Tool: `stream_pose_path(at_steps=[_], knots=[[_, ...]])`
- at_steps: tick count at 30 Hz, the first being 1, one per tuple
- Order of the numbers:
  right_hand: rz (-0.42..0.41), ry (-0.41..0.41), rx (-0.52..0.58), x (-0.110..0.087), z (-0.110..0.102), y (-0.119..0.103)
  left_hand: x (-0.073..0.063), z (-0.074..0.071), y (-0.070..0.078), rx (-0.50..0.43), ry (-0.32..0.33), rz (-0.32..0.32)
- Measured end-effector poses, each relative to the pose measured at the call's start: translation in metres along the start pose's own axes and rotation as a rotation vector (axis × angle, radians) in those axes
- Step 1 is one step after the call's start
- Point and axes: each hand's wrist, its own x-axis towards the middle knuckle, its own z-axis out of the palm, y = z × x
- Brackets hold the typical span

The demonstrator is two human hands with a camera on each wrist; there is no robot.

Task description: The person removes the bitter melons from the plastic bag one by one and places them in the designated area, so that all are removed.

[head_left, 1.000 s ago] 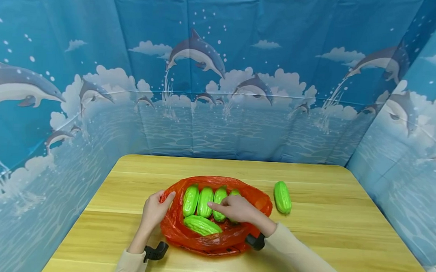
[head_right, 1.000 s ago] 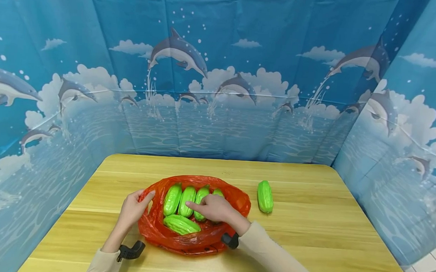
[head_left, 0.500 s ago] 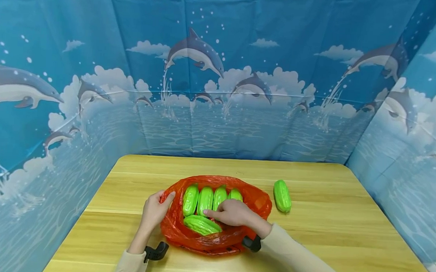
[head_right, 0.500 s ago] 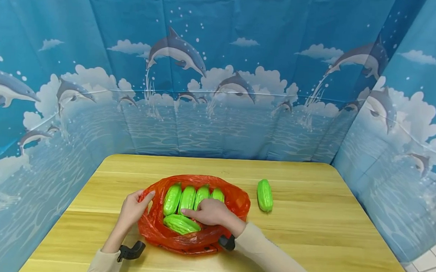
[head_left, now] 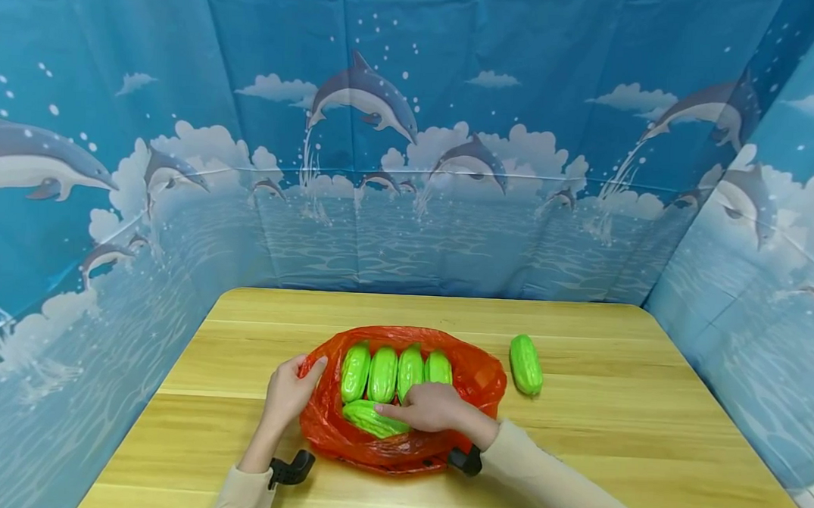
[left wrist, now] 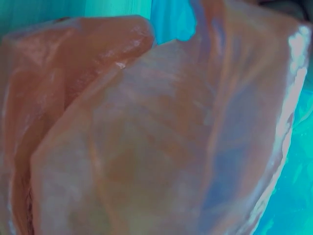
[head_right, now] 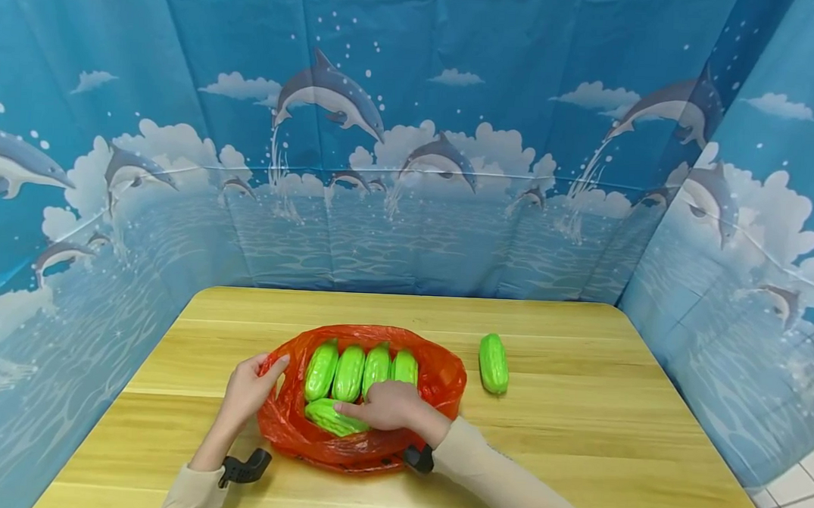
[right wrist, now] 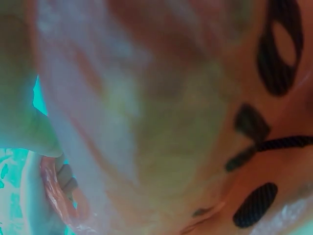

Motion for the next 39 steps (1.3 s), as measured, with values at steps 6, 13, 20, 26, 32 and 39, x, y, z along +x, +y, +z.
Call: stream_pose_path(at_steps=[6, 13, 20, 26, 32, 39], knots=[[0.004, -0.003, -0.022, 0.001, 0.005, 0.0, 0.0, 0.0, 0.001, -0.002, 0.003, -0.005], [-0.001, 0.006, -0.033, -0.001, 0.008, -0.002, -0.001, 0.0, 0.002, 0.004, -0.001, -0.001], [-0.01, 0.01, -0.034, 0.0, 0.011, -0.003, 0.0, 0.001, 0.002, -0.003, -0.002, 0.001], [-0.005, 0.01, -0.047, 0.001, 0.013, -0.004, -0.001, 0.001, 0.002, -0.002, -0.002, 0.007], [-0.013, -0.006, -0.008, 0.0, 0.016, -0.006, -0.001, 0.0, 0.002, -0.012, 0.0, 0.006], [-0.014, -0.014, 0.023, 0.0, 0.019, -0.005, -0.001, 0.0, 0.001, -0.015, 0.001, -0.002]])
